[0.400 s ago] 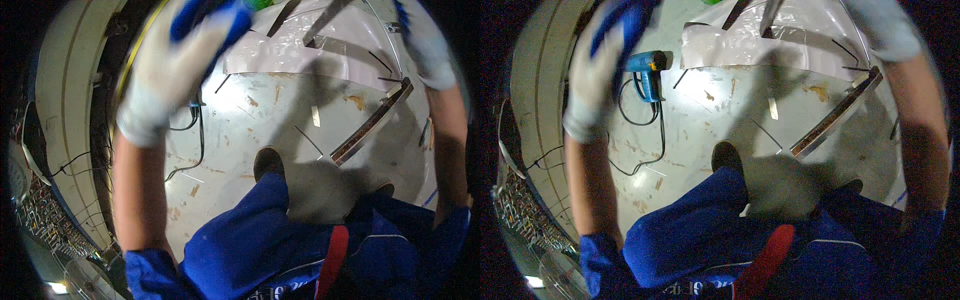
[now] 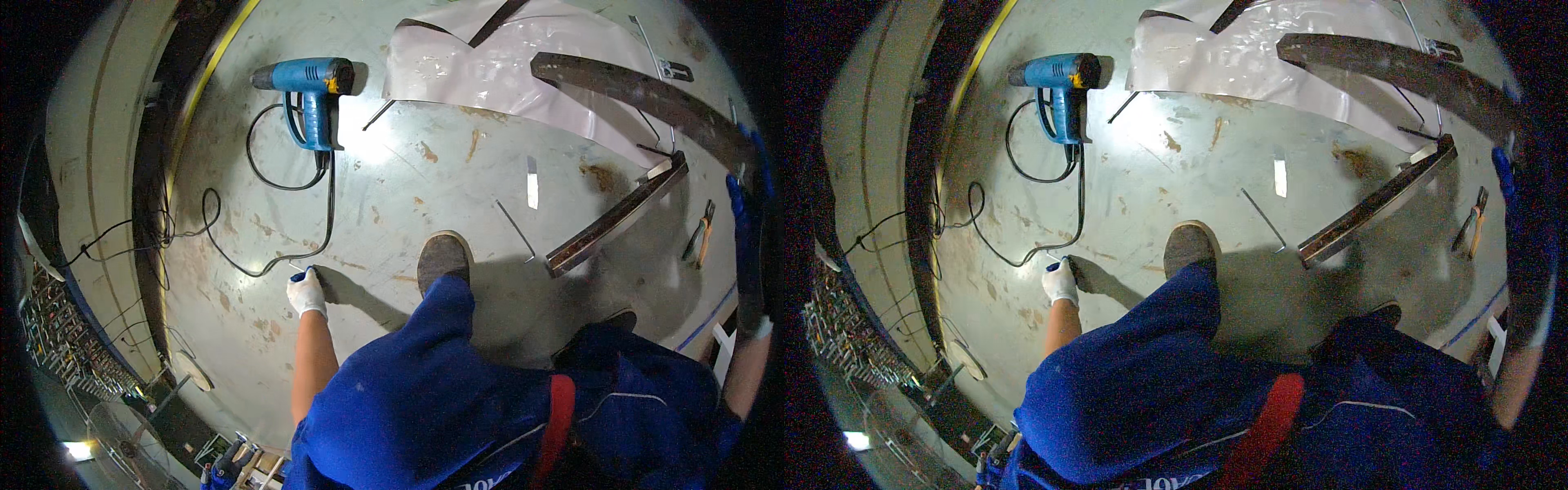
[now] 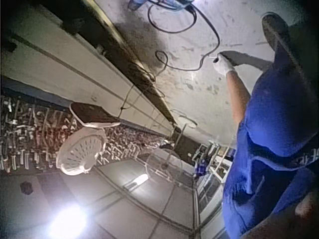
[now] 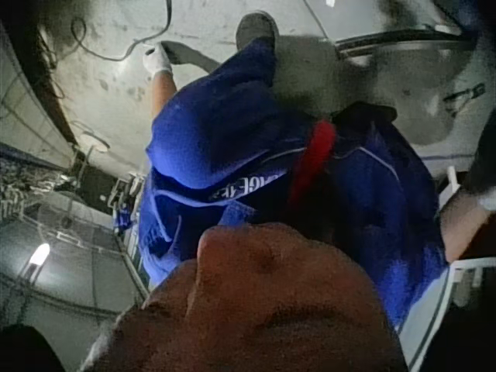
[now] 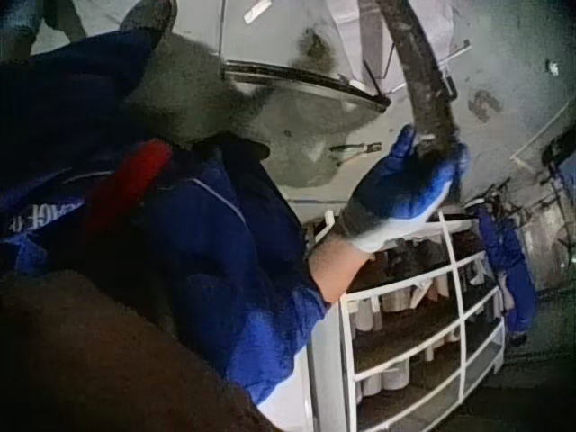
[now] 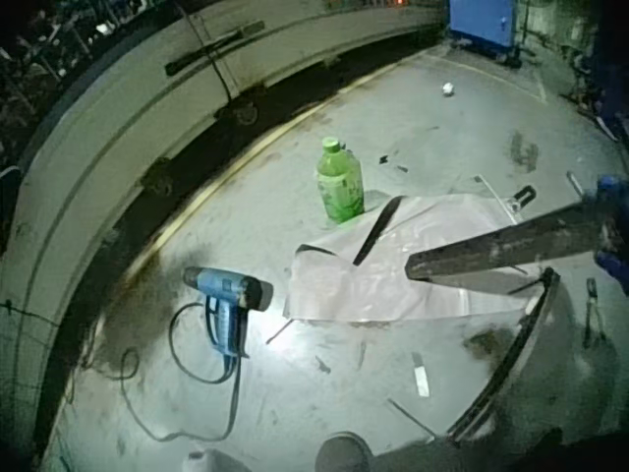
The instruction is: The person assembles a metal frame by inserting hex keys into holes and tightening them. They use a heat gun to apply heat to the frame and repeatedly adjust the components. The person also handles a plastic sheet and various tools on the workbench.
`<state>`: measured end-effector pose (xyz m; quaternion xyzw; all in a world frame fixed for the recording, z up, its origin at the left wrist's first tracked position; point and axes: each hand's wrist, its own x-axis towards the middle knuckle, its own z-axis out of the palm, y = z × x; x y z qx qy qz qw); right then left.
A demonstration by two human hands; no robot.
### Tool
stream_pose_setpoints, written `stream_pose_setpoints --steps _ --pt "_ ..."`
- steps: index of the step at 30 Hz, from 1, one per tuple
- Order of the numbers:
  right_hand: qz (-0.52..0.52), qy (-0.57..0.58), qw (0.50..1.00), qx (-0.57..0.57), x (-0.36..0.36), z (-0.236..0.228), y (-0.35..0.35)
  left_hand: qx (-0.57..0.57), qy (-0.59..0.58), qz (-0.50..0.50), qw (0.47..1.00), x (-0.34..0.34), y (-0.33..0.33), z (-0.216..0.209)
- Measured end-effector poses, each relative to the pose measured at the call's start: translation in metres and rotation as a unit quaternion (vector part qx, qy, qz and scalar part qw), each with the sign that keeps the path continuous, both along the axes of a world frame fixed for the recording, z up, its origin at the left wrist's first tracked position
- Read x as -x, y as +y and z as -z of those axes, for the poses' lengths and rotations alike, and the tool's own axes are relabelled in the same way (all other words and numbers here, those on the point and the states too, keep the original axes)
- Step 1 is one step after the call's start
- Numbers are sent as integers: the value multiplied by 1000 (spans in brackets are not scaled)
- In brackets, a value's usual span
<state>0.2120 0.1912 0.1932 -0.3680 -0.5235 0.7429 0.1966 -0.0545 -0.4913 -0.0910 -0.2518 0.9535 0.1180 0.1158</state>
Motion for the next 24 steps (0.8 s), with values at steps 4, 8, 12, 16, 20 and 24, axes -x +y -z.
stream_pose_setpoints --steps 4,8,12,16,20,24 --pt "-56 -138 973 -179 -125 34 11 95 -71 7 993 8 28 12" --pt "-140 -193 970 -53 -144 57 -10 132 -193 81 969 28 -30 44" --pt "-6 -26 982 188 -132 94 -29 123 -176 66 974 15 -48 50" --pt "118 -159 942 270 -161 134 -44 120 -159 65 978 29 -51 53" --pt "126 -217 915 316 -172 182 -60 108 -142 64 982 34 -62 40" --pt "94 -247 912 314 -177 226 -86 40 -98 102 989 41 -51 2"
